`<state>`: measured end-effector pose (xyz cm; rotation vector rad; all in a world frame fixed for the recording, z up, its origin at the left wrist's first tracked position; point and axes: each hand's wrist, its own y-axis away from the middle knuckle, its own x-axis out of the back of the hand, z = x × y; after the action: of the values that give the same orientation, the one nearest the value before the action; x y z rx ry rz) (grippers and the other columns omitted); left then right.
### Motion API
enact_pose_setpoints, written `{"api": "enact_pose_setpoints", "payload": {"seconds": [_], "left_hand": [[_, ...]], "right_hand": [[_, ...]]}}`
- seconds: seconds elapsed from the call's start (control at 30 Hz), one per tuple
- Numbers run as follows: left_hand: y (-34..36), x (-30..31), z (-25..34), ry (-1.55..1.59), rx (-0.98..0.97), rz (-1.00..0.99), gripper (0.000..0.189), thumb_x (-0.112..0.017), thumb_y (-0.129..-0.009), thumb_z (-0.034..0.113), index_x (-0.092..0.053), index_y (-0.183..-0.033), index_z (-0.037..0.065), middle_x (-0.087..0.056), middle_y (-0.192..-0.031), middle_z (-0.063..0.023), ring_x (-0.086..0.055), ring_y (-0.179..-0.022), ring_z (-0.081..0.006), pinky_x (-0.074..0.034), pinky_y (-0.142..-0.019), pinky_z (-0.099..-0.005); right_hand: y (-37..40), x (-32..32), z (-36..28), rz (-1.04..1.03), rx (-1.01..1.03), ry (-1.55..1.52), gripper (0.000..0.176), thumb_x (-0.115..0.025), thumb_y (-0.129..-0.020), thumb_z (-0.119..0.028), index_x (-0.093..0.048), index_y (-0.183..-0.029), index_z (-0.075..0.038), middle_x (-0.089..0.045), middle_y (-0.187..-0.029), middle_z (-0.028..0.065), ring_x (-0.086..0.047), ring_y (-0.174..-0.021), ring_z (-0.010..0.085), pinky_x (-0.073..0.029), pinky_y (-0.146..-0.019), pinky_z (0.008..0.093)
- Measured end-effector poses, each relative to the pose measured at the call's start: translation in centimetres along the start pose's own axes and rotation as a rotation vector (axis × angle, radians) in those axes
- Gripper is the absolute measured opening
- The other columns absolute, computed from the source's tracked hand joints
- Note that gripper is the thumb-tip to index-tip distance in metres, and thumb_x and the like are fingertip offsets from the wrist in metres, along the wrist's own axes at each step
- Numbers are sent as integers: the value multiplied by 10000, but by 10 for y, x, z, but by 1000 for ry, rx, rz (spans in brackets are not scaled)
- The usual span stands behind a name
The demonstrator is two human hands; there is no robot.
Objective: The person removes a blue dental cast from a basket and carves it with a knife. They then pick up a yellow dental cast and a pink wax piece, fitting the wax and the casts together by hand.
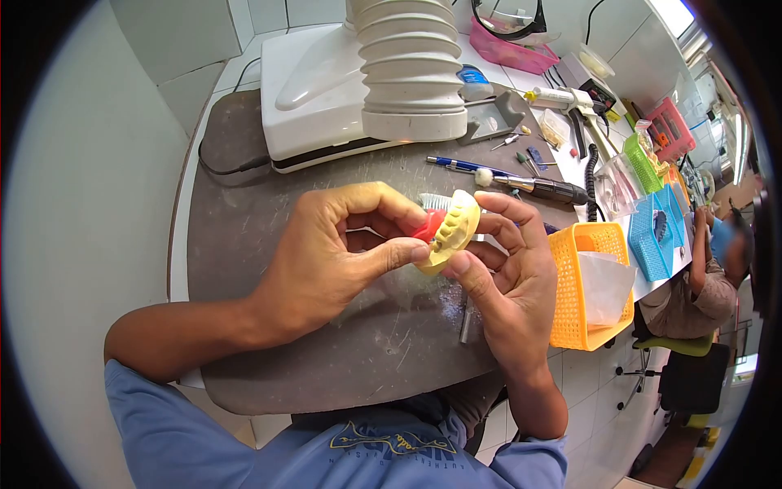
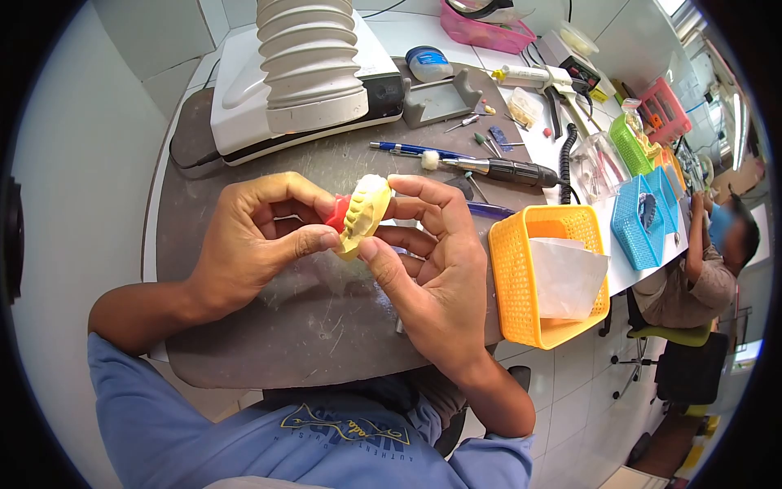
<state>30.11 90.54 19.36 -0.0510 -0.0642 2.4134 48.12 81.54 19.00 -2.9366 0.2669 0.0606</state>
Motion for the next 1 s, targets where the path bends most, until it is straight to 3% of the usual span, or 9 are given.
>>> {"api": "enact_pose_setpoints", "payload": {"seconds": [0.33,0.43,0.57,0.67,0.87,0.93,1.0], "left_hand": [[-4,4,2,46,112,-6,124,-701,-913,59,-679,-1015,-9,-692,-1054,-99,-663,-943,-125,-557,-852,-269],[-5,4,-6,30,24,-8,106,-720,-904,74,-675,-965,0,-690,-1047,-91,-654,-941,-115,-547,-855,-271],[-4,4,-4,16,-3,-27,135,-730,-897,78,-661,-990,9,-686,-1029,-82,-646,-963,-113,-537,-868,-272],[-3,2,3,67,88,-24,172,-725,-892,60,-645,-1037,12,-677,-1034,-76,-645,-967,-118,-534,-878,-275],[0,1,2,41,-39,-31,220,-692,-887,7,-621,-1095,1,-637,-1106,-83,-632,-1008,-127,-526,-914,-290],[-2,1,-5,3,-178,-24,237,-682,-891,-1,-613,-1118,-8,-629,-1107,-93,-628,-1036,-141,-514,-951,-305],[-3,1,-2,13,-160,-21,244,-675,-894,-6,-611,-1129,-12,-630,-1114,-96,-624,-1042,-144,-509,-961,-311]], "right_hand": [[-1,0,-1,27,3,-47,521,-699,-893,6,-407,-1325,8,-576,-1171,165,-662,-1047,204,-577,-866,275],[0,1,-1,22,3,-24,525,-701,-894,2,-404,-1327,6,-576,-1168,165,-663,-1045,204,-576,-868,273],[0,1,0,27,14,-20,526,-700,-894,1,-402,-1327,7,-575,-1165,164,-663,-1044,199,-577,-865,274],[1,0,1,23,19,-43,507,-675,-906,3,-400,-1331,12,-574,-1166,163,-663,-1037,195,-568,-873,274],[2,1,0,24,-16,-49,484,-615,-925,11,-388,-1353,23,-576,-1175,165,-659,-1045,196,-542,-898,278],[2,1,0,27,-19,-65,485,-615,-925,10,-393,-1356,26,-584,-1177,169,-657,-1049,192,-542,-899,281],[1,2,2,20,-13,-57,482,-616,-926,8,-397,-1355,26,-588,-1176,170,-657,-1048,191,-543,-899,280]]}}
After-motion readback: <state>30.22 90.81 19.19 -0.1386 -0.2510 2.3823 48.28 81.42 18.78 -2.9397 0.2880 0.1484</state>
